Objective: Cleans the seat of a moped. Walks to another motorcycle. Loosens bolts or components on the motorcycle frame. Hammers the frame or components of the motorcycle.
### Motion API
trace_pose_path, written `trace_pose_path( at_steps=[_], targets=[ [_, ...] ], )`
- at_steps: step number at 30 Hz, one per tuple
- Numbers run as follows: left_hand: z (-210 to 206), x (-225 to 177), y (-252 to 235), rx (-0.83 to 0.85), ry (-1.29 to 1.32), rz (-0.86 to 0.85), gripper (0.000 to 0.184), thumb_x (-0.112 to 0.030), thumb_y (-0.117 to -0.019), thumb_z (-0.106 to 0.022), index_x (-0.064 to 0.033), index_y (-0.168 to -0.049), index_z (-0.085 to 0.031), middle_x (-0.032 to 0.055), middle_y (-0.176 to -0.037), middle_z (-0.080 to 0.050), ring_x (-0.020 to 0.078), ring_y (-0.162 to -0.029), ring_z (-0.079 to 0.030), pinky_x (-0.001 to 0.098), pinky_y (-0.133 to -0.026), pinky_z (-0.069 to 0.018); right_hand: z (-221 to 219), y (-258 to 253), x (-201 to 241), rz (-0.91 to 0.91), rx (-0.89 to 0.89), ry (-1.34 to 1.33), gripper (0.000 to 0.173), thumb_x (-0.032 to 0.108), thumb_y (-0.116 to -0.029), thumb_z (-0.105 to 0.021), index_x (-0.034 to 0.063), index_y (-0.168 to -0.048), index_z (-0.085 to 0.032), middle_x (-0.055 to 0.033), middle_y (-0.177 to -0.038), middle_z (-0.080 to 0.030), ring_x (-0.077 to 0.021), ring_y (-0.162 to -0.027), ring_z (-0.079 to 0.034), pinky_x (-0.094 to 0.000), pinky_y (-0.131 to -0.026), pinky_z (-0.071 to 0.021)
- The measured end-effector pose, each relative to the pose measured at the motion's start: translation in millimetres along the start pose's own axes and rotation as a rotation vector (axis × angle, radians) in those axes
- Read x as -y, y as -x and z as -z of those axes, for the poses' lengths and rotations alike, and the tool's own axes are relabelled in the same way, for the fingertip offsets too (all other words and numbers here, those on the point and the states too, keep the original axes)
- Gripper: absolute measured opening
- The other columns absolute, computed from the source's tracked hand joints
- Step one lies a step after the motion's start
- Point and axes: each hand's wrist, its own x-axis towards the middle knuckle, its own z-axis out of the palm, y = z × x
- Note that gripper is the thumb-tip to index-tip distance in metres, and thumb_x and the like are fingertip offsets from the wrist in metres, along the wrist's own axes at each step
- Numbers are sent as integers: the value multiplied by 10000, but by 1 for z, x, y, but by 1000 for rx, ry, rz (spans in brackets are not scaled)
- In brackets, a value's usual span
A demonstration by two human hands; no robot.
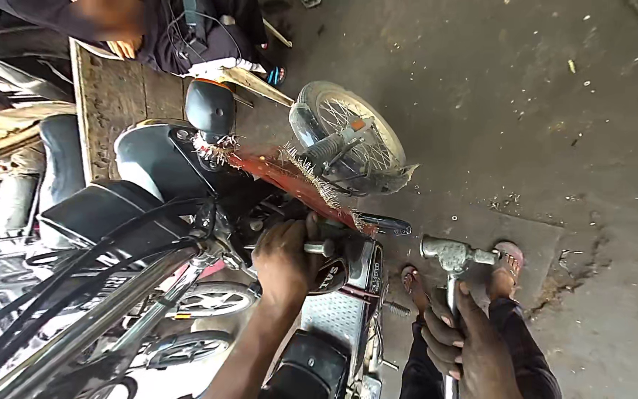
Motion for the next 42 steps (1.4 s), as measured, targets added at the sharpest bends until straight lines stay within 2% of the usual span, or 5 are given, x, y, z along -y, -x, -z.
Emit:
trace_pose_path(
  at_steps=[4, 14, 20, 30, 42],
  targets=[
    [0, 7, -3, -11, -31, 32, 528, -310, -1087, -458, -46, -636, -533, 124, -623, -571, 307, -628, -627, 475, -564, -478, 6, 1, -7, -44, -21, 30, 541, 499, -1101, -237, 157, -763, -484, 89, -557, -336, 5, -370, -283, -149, -329, -280],
    [5, 1, -13, -14, 13, 121, 499, -322, -1086, -455, -57, -681, -578, 105, -642, -585, 289, -637, -622, 474, -567, -477, -19, 7, -8, -30, 122, 130, 503, 611, -1016, -487, 181, -757, -504, 104, -596, -348, 19, -395, -286, -146, -338, -276],
    [6, 1, -16, -21, 52, 160, 471, -316, -1073, -475, -64, -688, -577, 94, -635, -577, 268, -616, -608, 467, -545, -452, -21, 7, -9, -30, 89, 194, 491, 586, -1036, -459, 181, -762, -510, 105, -604, -360, 24, -400, -279, -144, -340, -272],
    [6, 0, -18, -13, 13, 140, 498, -325, -1081, -453, -58, -673, -557, 110, -630, -571, 296, -626, -620, 483, -553, -463, -61, 7, 20, 125, 249, 245, 494, 651, -976, -517, 196, -783, -514, 121, -640, -364, 33, -449, -299, -141, -380, -268],
    [6, 0, -22, -17, 31, 198, 498, -329, -1086, -462, -69, -670, -546, 95, -614, -553, 276, -608, -601, 474, -548, -446, -53, 6, 19, 83, 213, 254, 499, 645, -985, -508, 189, -784, -517, 116, -635, -361, 29, -436, -294, -141, -367, -275]
  ],
)
